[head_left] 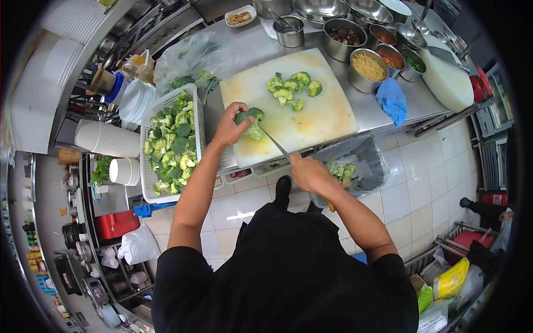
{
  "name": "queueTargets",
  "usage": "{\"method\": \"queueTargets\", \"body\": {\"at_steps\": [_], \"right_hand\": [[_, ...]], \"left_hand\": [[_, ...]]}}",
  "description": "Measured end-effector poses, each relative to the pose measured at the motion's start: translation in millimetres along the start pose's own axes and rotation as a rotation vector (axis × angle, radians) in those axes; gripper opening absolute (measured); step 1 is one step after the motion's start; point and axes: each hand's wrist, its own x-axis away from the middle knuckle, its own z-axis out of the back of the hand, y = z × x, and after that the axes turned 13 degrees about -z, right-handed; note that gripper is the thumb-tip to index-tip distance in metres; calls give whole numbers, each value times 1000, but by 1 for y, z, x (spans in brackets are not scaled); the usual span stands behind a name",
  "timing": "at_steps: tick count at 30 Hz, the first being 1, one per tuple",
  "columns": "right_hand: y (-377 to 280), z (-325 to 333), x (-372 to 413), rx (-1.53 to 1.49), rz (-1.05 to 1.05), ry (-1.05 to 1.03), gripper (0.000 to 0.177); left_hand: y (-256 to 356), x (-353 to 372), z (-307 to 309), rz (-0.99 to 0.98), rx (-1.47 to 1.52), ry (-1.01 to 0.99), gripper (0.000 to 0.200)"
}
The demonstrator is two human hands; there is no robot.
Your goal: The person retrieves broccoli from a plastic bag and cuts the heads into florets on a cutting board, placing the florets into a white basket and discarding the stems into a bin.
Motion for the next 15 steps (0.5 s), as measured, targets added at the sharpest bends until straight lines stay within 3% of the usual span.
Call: {"method": "queueTargets", "body": {"at_steps": [5, 15], "right_hand": [[-15, 11, 1, 62, 19, -19, 27], [-26, -5, -36, 188, 26, 134, 20]], "left_hand": [[9, -1, -1, -89, -64, -42, 31], [1, -22, -4, -64, -178, -222, 32]]}}
